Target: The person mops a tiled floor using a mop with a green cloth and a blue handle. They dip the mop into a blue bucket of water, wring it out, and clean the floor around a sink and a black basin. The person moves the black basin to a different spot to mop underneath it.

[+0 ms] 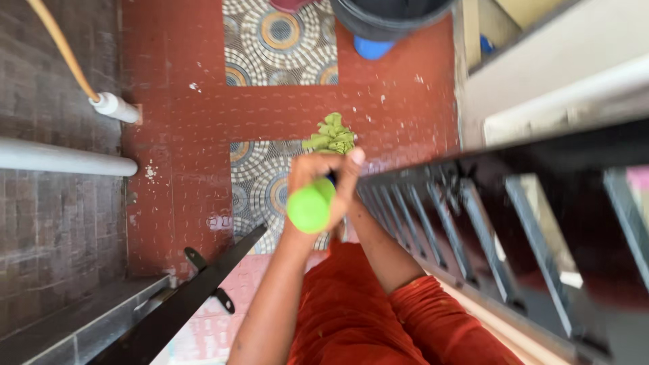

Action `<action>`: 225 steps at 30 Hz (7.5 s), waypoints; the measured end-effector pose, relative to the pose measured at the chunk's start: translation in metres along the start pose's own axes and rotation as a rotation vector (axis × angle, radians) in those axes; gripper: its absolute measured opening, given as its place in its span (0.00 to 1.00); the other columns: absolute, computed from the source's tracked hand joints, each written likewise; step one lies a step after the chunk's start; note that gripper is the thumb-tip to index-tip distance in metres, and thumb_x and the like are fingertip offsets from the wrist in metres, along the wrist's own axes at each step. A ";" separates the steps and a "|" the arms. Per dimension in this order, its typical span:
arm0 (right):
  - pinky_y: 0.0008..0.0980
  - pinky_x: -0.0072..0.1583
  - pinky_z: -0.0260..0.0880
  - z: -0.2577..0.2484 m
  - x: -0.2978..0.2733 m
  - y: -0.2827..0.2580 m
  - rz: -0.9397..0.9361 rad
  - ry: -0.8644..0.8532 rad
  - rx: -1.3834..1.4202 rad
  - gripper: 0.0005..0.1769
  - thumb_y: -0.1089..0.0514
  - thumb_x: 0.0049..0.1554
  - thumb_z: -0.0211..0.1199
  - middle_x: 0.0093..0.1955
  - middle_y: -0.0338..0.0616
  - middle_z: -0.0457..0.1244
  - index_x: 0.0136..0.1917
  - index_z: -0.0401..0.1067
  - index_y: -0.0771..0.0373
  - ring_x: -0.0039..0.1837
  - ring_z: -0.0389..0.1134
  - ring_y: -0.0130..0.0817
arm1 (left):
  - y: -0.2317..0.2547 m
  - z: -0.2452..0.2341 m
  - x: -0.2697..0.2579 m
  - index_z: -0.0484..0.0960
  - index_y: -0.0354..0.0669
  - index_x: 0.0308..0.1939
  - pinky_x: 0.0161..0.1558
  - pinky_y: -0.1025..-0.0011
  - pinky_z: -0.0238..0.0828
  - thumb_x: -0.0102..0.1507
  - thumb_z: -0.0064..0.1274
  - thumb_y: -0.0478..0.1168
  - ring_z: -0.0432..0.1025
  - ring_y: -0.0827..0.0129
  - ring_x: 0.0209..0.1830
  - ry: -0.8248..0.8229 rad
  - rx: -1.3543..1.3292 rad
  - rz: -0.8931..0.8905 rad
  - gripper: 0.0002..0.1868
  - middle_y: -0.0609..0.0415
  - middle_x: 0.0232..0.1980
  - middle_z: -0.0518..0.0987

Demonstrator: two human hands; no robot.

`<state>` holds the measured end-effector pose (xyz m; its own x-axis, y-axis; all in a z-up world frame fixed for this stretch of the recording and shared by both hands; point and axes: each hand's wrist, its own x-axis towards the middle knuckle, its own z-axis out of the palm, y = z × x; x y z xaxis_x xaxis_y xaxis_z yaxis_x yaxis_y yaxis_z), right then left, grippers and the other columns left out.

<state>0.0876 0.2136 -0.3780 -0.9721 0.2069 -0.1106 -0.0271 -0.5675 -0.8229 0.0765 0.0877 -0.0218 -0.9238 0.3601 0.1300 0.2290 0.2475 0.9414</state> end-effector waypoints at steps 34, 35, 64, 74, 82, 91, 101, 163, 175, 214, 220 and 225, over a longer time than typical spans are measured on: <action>0.69 0.77 0.23 -0.050 -0.167 -0.236 -0.160 1.175 -2.373 0.46 0.45 0.65 0.57 0.89 0.57 0.32 0.89 0.41 0.54 0.87 0.29 0.60 | 0.037 0.123 -0.052 0.80 0.32 0.35 0.29 0.62 0.66 0.65 0.56 0.36 0.75 0.54 0.25 -0.217 -0.381 0.431 0.08 0.44 0.27 0.77; 0.69 0.77 0.23 -0.054 -0.165 -0.240 -0.130 1.168 -2.331 0.46 0.46 0.65 0.57 0.89 0.56 0.32 0.88 0.41 0.55 0.87 0.30 0.59 | 0.040 0.131 -0.052 0.78 0.33 0.32 0.29 0.62 0.65 0.65 0.57 0.36 0.74 0.54 0.24 -0.230 -0.344 0.419 0.09 0.43 0.26 0.75; 0.39 0.71 0.62 -0.044 -0.161 -0.017 -0.040 0.212 -0.538 0.38 0.53 0.54 0.68 0.72 0.47 0.60 0.74 0.61 0.63 0.74 0.59 0.41 | 0.028 0.112 -0.047 0.79 0.33 0.27 0.23 0.67 0.54 0.65 0.60 0.42 0.59 0.75 0.18 -0.095 -0.239 0.203 0.17 0.55 0.17 0.67; 0.46 0.67 0.63 -0.033 -0.120 0.024 0.036 0.390 -0.959 0.36 0.47 0.56 0.63 0.68 0.55 0.62 0.73 0.63 0.62 0.69 0.63 0.50 | 0.006 0.025 -0.089 0.80 0.35 0.31 0.31 0.73 0.63 0.69 0.54 0.46 0.64 0.78 0.27 -0.181 -0.275 0.104 0.19 0.57 0.25 0.72; 0.51 0.64 0.64 -0.056 -0.194 0.022 0.073 0.609 -1.228 0.35 0.41 0.57 0.60 0.64 0.61 0.64 0.72 0.65 0.61 0.66 0.65 0.57 | 0.001 0.026 -0.122 0.77 0.33 0.25 0.28 0.72 0.61 0.71 0.52 0.45 0.64 0.76 0.22 -0.399 -0.217 0.097 0.23 0.56 0.21 0.70; 0.49 0.60 0.66 -0.024 -0.310 0.053 0.235 1.089 -0.977 0.26 0.43 0.56 0.60 0.55 0.58 0.68 0.62 0.72 0.57 0.59 0.69 0.53 | -0.022 0.085 -0.142 0.79 0.36 0.24 0.24 0.72 0.62 0.67 0.54 0.49 0.67 0.78 0.20 -0.759 -0.425 -0.228 0.22 0.61 0.20 0.74; 0.32 0.45 0.56 0.193 -0.175 -0.056 -1.038 0.368 1.109 0.21 0.47 0.67 0.59 0.35 0.36 0.54 0.38 0.59 0.58 0.40 0.54 0.28 | -0.005 -0.021 -0.099 0.73 0.38 0.17 0.22 0.70 0.55 0.69 0.53 0.46 0.59 0.77 0.16 -0.917 -0.263 0.178 0.26 0.59 0.15 0.65; 0.42 0.52 0.70 0.213 -0.364 0.094 0.237 -0.192 -1.251 0.22 0.34 0.51 0.68 0.35 0.42 0.71 0.35 0.80 0.54 0.43 0.74 0.42 | -0.046 0.009 -0.575 0.76 0.46 0.45 0.54 0.66 0.59 0.66 0.45 0.38 0.70 0.62 0.49 0.277 1.500 -0.533 0.06 0.53 0.45 0.76; 0.39 0.51 0.67 0.275 -0.500 0.130 0.296 -0.541 -1.275 0.22 0.34 0.56 0.63 0.36 0.34 0.71 0.36 0.78 0.53 0.44 0.72 0.35 | -0.072 -0.055 -0.743 0.60 0.44 0.83 0.81 0.55 0.32 0.70 0.45 0.45 0.40 0.45 0.85 0.820 1.572 -0.985 0.37 0.40 0.86 0.46; 0.42 0.79 0.58 0.211 -0.567 0.259 0.533 -1.383 0.285 0.45 0.26 0.69 0.36 0.70 0.41 0.60 0.45 0.78 0.66 0.75 0.61 0.39 | -0.023 -0.067 -0.684 0.64 0.37 0.16 0.23 0.66 0.55 0.65 0.60 0.38 0.56 0.70 0.16 1.413 0.135 -0.407 0.26 0.54 0.16 0.61; 0.43 0.64 0.65 0.259 -0.584 0.227 0.389 -1.682 -0.295 0.28 0.38 0.67 0.50 0.57 0.48 0.66 0.51 0.76 0.65 0.62 0.68 0.43 | -0.029 -0.092 -0.691 0.71 0.45 0.16 0.23 0.68 0.58 0.66 0.56 0.47 0.60 0.72 0.14 1.492 0.260 -0.674 0.24 0.59 0.14 0.63; 0.46 0.47 0.73 0.298 -0.552 0.244 -0.034 -1.975 -1.454 0.20 0.43 0.56 0.58 0.38 0.51 0.70 0.37 0.78 0.60 0.44 0.75 0.47 | -0.056 -0.107 -0.682 0.67 0.39 0.21 0.28 0.68 0.64 0.73 0.49 0.53 0.61 0.74 0.22 1.745 -0.005 -0.541 0.30 0.60 0.23 0.63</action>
<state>0.5479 -0.2764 -0.3515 -0.0006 -0.9255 -0.3787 -0.7579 0.2474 -0.6036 0.6606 -0.2678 -0.1301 -0.1155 -0.9931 -0.0185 -0.1678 0.0012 0.9858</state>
